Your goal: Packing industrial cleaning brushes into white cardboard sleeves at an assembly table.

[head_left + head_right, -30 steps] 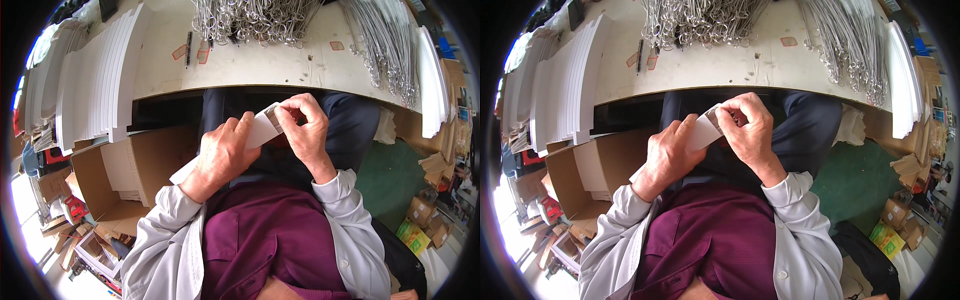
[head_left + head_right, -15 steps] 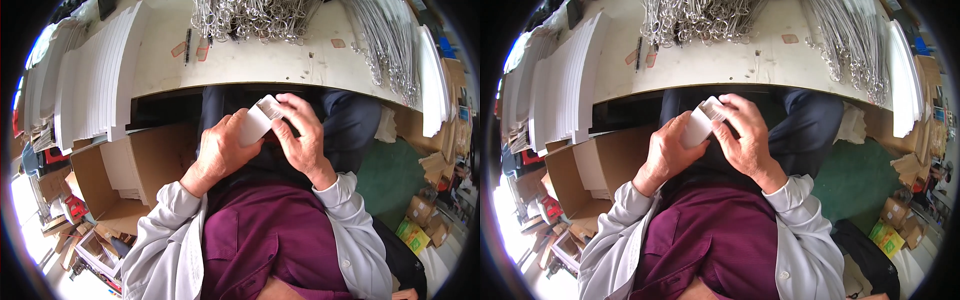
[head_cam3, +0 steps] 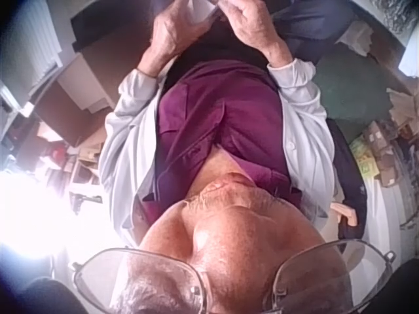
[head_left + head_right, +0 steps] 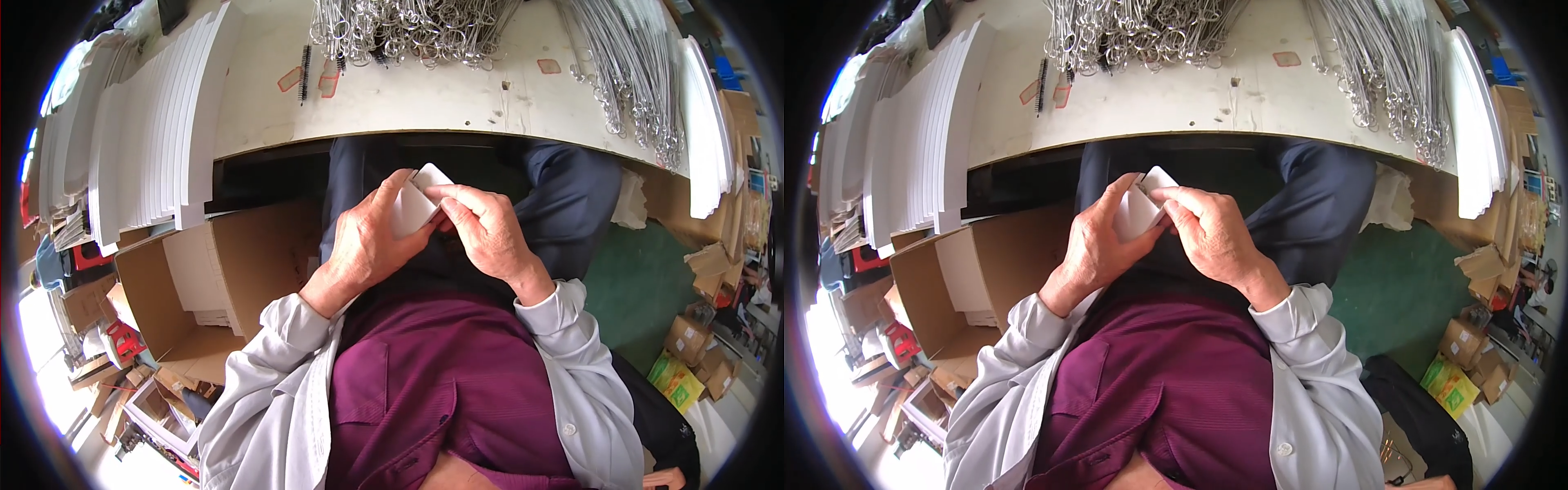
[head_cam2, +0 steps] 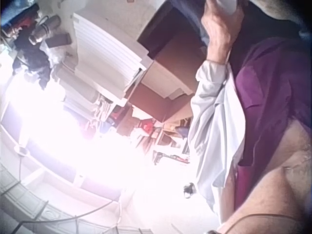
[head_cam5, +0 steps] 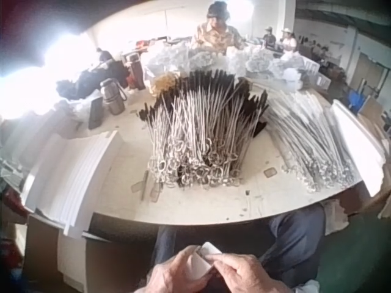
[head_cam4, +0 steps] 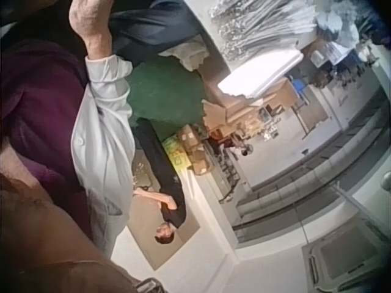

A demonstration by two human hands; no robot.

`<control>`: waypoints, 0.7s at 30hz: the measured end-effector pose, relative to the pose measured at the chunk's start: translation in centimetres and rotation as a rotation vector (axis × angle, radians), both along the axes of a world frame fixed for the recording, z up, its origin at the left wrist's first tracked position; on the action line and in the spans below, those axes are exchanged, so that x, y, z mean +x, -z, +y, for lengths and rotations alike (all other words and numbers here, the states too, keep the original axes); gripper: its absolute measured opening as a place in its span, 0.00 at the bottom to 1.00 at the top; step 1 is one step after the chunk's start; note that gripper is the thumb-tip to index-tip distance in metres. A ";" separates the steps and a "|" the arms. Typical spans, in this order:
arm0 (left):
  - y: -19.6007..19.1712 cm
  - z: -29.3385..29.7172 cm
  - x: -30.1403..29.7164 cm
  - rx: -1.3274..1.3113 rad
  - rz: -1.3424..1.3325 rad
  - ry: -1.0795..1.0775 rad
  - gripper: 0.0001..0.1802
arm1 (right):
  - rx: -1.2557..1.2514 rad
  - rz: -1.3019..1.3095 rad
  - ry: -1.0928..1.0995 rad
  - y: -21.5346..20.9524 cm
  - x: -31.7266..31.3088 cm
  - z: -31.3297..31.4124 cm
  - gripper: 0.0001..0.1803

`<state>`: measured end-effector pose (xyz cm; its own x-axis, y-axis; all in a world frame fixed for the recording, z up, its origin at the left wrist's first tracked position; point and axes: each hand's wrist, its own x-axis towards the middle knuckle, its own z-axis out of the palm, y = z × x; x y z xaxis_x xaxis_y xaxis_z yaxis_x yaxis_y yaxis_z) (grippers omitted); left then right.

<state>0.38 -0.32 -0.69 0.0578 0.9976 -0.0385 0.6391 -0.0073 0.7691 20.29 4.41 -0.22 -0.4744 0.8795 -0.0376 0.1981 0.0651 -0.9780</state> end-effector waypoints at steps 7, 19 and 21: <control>-0.5 0.9 0.9 -0.005 -0.089 -0.047 0.38 | -0.149 0.161 0.205 1.0 -0.7 -0.8 0.15; 0.2 0.5 1.4 -0.051 -0.088 0.010 0.35 | 0.276 -0.062 0.210 1.3 -1.5 -1.1 0.12; 0.5 0.2 1.4 -0.017 -0.057 0.008 0.36 | 0.337 -0.166 0.150 1.3 -1.1 -1.1 0.15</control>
